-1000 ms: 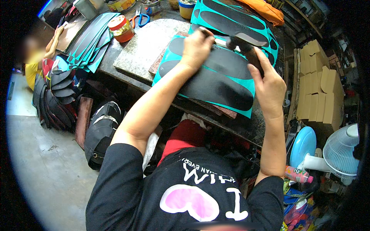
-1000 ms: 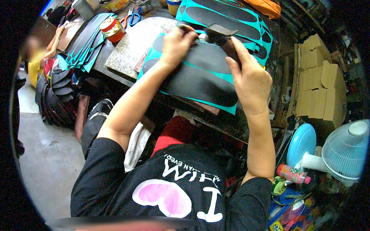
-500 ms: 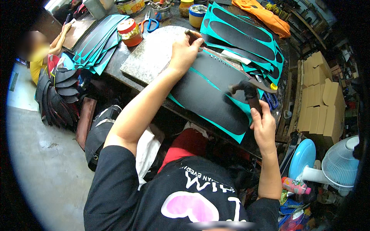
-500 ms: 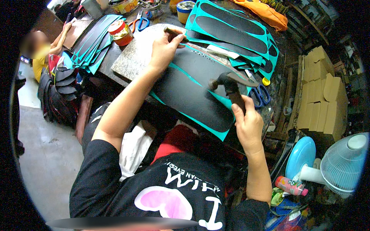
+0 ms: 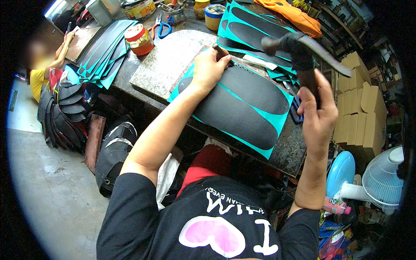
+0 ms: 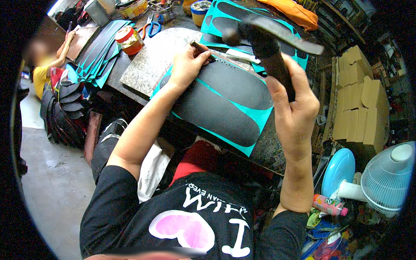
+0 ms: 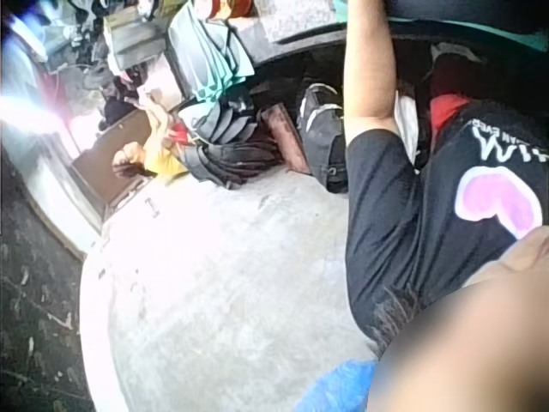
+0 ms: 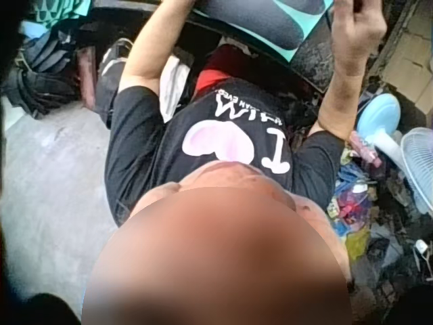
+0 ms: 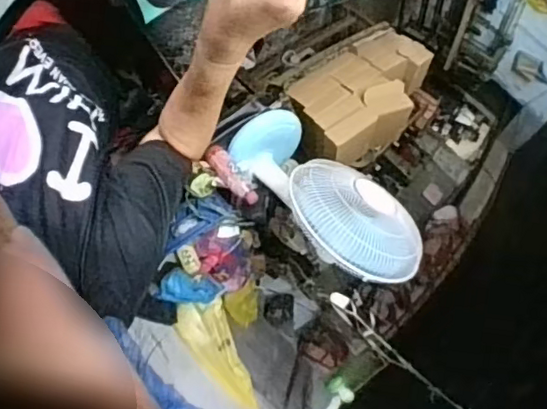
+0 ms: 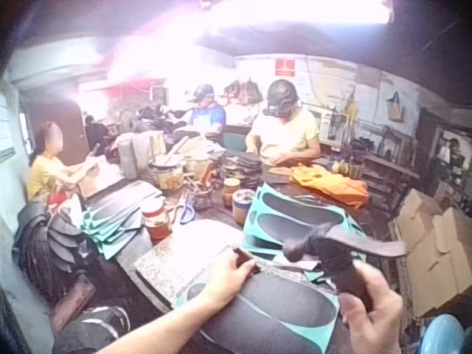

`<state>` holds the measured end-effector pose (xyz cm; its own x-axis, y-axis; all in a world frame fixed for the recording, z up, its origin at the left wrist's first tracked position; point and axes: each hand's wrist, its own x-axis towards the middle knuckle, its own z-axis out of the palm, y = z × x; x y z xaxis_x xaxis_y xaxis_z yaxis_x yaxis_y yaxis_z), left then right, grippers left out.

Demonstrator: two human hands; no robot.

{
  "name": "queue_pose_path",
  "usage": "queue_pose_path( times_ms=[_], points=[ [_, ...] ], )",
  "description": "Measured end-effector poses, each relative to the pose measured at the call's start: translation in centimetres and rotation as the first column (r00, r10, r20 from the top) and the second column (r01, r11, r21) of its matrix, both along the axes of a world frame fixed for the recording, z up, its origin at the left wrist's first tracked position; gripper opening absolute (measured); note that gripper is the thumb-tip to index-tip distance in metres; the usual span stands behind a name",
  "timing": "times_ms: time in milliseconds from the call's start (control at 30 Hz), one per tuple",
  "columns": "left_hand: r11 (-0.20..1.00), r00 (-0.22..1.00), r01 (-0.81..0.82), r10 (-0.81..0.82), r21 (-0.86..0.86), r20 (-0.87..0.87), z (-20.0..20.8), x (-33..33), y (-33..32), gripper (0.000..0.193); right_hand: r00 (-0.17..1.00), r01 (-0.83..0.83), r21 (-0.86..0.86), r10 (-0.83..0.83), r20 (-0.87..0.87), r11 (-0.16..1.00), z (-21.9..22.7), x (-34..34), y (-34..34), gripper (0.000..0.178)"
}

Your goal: The person uses a hammer and a small metal tool to tap along the edges of a black shoe insole placed on a green sheet. Then they use scissors to trim the green sheet around the insole, separating the insole from the surrounding material.

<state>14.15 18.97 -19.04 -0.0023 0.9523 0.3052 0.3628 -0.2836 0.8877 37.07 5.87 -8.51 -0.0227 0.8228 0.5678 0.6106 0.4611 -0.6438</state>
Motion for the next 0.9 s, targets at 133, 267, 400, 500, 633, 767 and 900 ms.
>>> queue_pose_path(
  times_ms=[133, 267, 400, 500, 633, 767, 900],
  points=[
    [0.915, 0.959, 0.023, 0.093, 0.402, -0.266, 0.2, 1.9, -1.0, 0.013, 0.996, 0.013, 0.320, -0.040, 0.079, 0.947, -0.5, -1.8, 1.5, 0.041],
    [0.901, 0.925, 0.006, 0.159, 0.433, -0.344, -0.2, 2.1, -0.7, 0.013, 0.933, 0.153, -0.002, -0.143, 0.330, 0.988, -2.7, -2.2, 2.6, 0.038],
    [0.997, 0.927, 0.013, 0.017, -0.078, 0.375, -0.5, 1.0, 0.4, 0.015, 0.949, 0.141, 0.065, -0.153, 0.277, 0.988, -1.7, 0.0, 1.9, 0.042],
    [1.000, 0.994, 0.015, -0.018, 0.028, 0.111, -0.3, 0.9, 0.4, 0.012, 0.981, 0.065, 0.190, -0.098, 0.168, 0.980, 0.0, 0.5, 1.0, 0.041],
    [0.958, 0.978, 0.091, -0.035, 0.271, -0.204, 0.5, 1.5, -0.3, 0.011, 0.982, 0.001, 0.349, -0.067, 0.177, 0.937, -0.1, -0.9, 1.0, 0.039],
    [0.888, 0.913, 0.147, 0.047, 0.436, -0.404, 0.5, 2.5, -0.7, 0.015, 0.902, 0.111, 0.169, -0.171, 0.397, 0.979, -2.3, -1.9, 2.0, 0.040],
    [0.999, 0.954, 0.000, 0.015, -0.050, 0.299, -0.1, 2.2, 0.1, 0.012, 0.933, 0.158, 0.129, -0.191, 0.306, 0.979, -1.8, 0.0, 1.7, 0.042]
  ],
)
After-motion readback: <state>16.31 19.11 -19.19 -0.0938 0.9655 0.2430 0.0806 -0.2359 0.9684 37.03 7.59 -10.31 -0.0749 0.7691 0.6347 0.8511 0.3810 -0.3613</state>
